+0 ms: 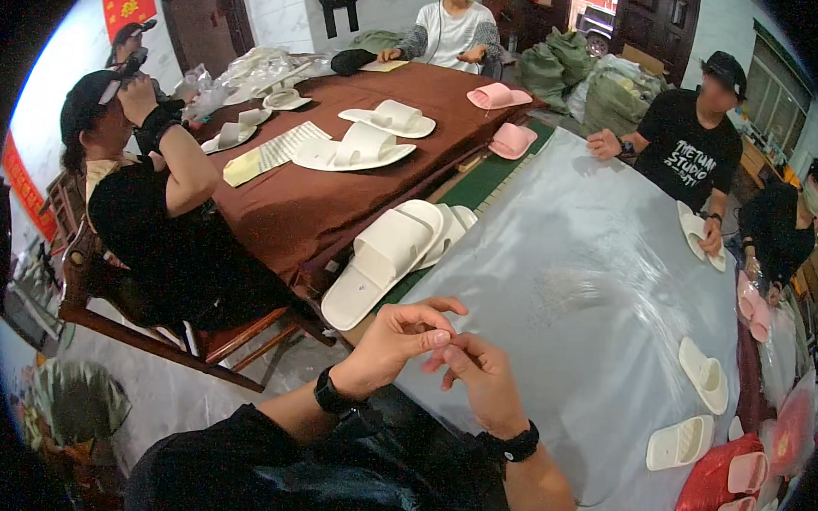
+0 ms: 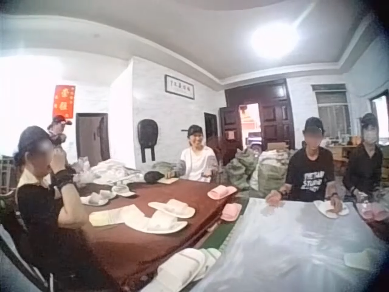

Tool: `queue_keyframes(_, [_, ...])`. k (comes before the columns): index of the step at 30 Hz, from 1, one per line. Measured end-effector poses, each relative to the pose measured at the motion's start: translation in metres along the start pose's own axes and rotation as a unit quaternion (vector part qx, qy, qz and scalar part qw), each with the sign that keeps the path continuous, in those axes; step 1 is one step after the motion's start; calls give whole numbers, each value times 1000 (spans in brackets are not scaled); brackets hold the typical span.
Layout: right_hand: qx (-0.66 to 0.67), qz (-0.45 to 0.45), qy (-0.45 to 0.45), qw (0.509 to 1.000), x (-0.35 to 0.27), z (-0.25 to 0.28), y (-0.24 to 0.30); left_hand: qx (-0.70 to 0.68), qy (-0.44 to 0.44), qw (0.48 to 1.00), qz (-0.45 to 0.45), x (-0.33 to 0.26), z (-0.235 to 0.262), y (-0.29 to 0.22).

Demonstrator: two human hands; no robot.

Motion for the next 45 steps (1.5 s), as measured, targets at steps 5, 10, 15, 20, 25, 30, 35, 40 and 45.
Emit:
queue_keyframes(5, [8, -3, -55, 998, -6, 27, 16, 197, -35, 976, -84, 23, 37, -52])
queue_keyframes(10, [-31, 24, -135, 990, -42, 66, 36, 520, -277, 759, -277, 79, 132, -191])
queue_keyframes(15, [-11, 22, -201, 979, -74, 85, 20, 585, -420, 690, -82, 148, 285, -205])
queue_keyframes(20, [19, 45, -267, 963, -97, 101, 17, 500, -357, 785, -78, 176, 283, -187])
queue_keyframes(25, [20, 76, -298, 951, -109, 110, 27, 97, -294, 945, -109, 181, 268, -206])
queue_keyframes(30, [15, 75, -303, 950, -117, 114, 25, -72, -164, 962, -207, 175, 207, -250])
queue_keyframes(35, [23, 76, -300, 951, -115, 111, 18, -39, -50, 970, -234, 138, 129, -276])
queue_keyframes(40, [0, 93, -266, 960, -110, 102, 18, 1, 11, 969, -248, 91, 65, -267])
queue_keyframes(45, [-5, 79, -278, 957, -125, 99, 18, 23, 32, 981, -192, 47, -13, -211])
Point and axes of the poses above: each hand's wrist, its own x-axis towards the middle knuckle, its own z-axis out of the back of the hand, y = z × x, the point moved 4 cm from there along x, towards the middle knuckle, and after that the axes turned 13 degrees about z, right-handed, at the moved point
